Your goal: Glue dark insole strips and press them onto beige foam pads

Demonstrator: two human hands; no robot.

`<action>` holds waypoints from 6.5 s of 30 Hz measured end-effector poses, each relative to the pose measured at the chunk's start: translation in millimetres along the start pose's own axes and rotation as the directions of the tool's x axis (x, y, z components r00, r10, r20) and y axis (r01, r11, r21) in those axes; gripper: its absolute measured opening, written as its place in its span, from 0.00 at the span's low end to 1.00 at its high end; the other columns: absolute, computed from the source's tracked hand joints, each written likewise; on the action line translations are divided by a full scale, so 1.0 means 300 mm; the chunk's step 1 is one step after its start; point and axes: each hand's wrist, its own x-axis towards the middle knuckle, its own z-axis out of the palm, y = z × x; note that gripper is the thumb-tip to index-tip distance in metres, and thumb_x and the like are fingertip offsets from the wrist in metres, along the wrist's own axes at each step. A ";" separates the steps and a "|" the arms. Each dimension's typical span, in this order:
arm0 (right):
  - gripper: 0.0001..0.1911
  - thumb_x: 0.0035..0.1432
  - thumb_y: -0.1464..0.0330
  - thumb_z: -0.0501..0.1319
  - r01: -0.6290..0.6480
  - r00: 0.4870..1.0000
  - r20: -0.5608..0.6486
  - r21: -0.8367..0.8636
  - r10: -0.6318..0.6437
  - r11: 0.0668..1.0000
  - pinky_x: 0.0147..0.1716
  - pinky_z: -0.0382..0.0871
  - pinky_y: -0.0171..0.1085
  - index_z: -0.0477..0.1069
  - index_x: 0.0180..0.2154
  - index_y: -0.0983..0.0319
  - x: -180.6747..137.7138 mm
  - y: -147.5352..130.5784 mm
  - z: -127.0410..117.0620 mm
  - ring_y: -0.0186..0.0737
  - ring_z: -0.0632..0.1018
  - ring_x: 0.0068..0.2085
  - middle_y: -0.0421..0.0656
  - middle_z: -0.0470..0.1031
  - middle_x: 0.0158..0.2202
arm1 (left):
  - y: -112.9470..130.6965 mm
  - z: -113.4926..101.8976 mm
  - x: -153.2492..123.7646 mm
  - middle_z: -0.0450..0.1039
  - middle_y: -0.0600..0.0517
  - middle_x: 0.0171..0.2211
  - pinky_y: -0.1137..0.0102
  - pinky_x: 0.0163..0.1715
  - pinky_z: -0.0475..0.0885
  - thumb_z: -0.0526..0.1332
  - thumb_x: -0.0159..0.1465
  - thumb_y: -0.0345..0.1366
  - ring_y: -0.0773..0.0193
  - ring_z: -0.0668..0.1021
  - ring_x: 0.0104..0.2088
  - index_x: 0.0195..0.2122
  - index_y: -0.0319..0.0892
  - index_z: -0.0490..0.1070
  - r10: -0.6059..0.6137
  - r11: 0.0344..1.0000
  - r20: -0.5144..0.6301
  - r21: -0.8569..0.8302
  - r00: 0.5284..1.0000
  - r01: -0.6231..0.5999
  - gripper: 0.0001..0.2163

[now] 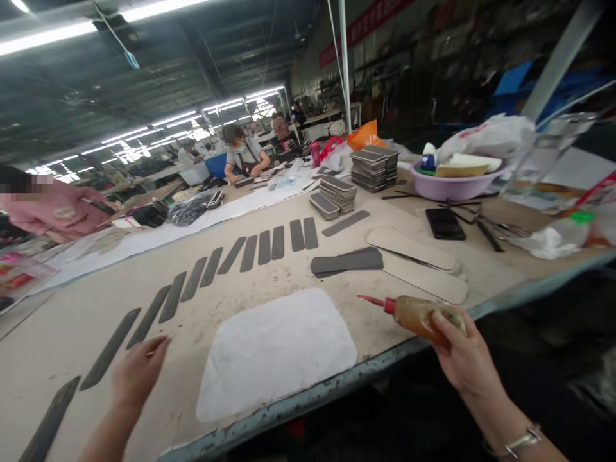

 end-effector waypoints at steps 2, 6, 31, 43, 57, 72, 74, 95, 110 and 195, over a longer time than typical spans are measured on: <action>0.24 0.37 0.66 0.73 -0.021 0.999 -0.024 0.037 0.022 0.999 0.19 0.65 0.25 0.69 0.39 0.56 0.004 -0.013 -0.011 0.31 0.71 0.28 0.37 0.69 0.32 | 0.231 0.060 0.031 0.75 0.55 0.40 0.66 0.43 0.73 0.53 0.61 0.44 0.60 0.77 0.39 0.37 0.47 0.72 0.189 0.964 0.015 -0.191 0.982 -0.182 0.11; 0.22 0.39 0.65 0.73 -0.047 0.998 -0.038 0.087 0.051 0.995 0.20 0.66 0.25 0.69 0.39 0.56 0.002 -0.037 -0.024 0.31 0.71 0.28 0.37 0.69 0.32 | 0.751 0.178 0.078 0.75 0.47 0.44 0.66 0.50 0.68 0.55 0.63 0.40 0.59 0.75 0.46 0.41 0.41 0.74 0.631 0.744 0.037 -0.310 0.775 -0.591 0.13; 0.21 0.41 0.64 0.72 -0.075 0.997 -0.003 0.185 0.077 0.980 0.24 0.68 0.26 0.68 0.39 0.55 0.004 -0.132 -0.074 0.31 0.72 0.30 0.36 0.70 0.32 | 1.308 0.170 0.104 0.72 0.42 0.36 0.66 0.39 0.68 0.48 0.66 0.34 0.58 0.75 0.38 0.35 0.37 0.72 0.841 0.534 0.136 -0.051 0.524 -0.844 0.14; 0.25 0.42 0.62 0.71 0.072 0.992 0.108 -0.094 -0.062 0.993 0.35 0.69 0.32 0.67 0.43 0.55 -0.019 -0.032 -0.061 0.35 0.72 0.38 0.39 0.70 0.40 | 0.978 0.114 -0.416 0.73 0.46 0.33 0.64 0.35 0.74 0.52 0.66 0.40 0.60 0.75 0.34 0.34 0.45 0.71 0.849 0.514 0.039 -0.288 0.526 -0.808 0.10; 0.22 0.50 0.56 0.64 0.371 0.913 0.353 -0.502 -0.206 0.781 0.41 0.69 0.39 0.64 0.44 0.58 -0.104 0.105 0.040 0.42 0.72 0.41 0.42 0.70 0.40 | 0.826 0.201 -0.358 0.75 0.47 0.37 0.64 0.39 0.75 0.55 0.64 0.30 0.62 0.74 0.37 0.41 0.40 0.74 0.829 0.352 -0.211 -0.523 0.518 -0.776 0.09; 0.13 0.58 0.63 0.61 0.704 0.675 0.655 -0.431 -0.340 0.565 0.42 0.67 0.41 0.63 0.44 0.58 -0.129 0.201 0.122 0.42 0.70 0.42 0.44 0.67 0.41 | 0.819 0.218 -0.384 0.74 0.48 0.36 0.64 0.40 0.73 0.57 0.63 0.28 0.63 0.73 0.36 0.40 0.41 0.74 0.796 0.374 -0.221 -0.553 0.564 -0.744 0.08; 0.13 0.58 0.63 0.61 0.715 0.666 0.661 -0.430 -0.347 0.552 0.42 0.67 0.41 0.63 0.44 0.58 -0.126 0.202 0.121 0.41 0.70 0.42 0.44 0.66 0.41 | 0.818 0.219 -0.384 0.74 0.48 0.36 0.64 0.40 0.73 0.57 0.63 0.28 0.63 0.73 0.37 0.40 0.41 0.74 0.795 0.371 -0.219 -0.563 0.566 -0.738 0.08; 0.16 0.56 0.57 0.61 0.690 0.612 0.422 -0.698 -0.669 0.191 0.43 0.67 0.45 0.65 0.41 0.60 0.101 0.060 0.007 0.45 0.70 0.42 0.45 0.68 0.38 | 0.817 0.220 -0.382 0.74 0.46 0.37 0.63 0.40 0.74 0.57 0.62 0.30 0.62 0.75 0.38 0.40 0.42 0.74 0.783 0.370 -0.224 -0.583 0.581 -0.724 0.08; 0.14 0.56 0.62 0.62 0.725 0.680 0.608 -0.477 -0.410 0.496 0.40 0.68 0.41 0.64 0.43 0.58 -0.089 0.113 0.082 0.42 0.71 0.41 0.43 0.67 0.40 | 0.817 0.220 -0.384 0.75 0.47 0.36 0.64 0.40 0.73 0.58 0.62 0.30 0.63 0.75 0.37 0.39 0.41 0.74 0.793 0.387 -0.215 -0.545 0.570 -0.744 0.07; 0.17 0.54 0.57 0.62 0.633 0.676 0.311 -0.709 -0.668 0.311 0.41 0.66 0.44 0.67 0.41 0.60 0.154 0.026 0.011 0.43 0.70 0.40 0.44 0.68 0.38 | 0.849 0.205 -0.380 0.72 0.47 0.34 0.64 0.39 0.72 0.57 0.61 0.27 0.62 0.73 0.36 0.37 0.41 0.72 0.786 0.374 -0.219 -0.576 0.578 -0.727 0.06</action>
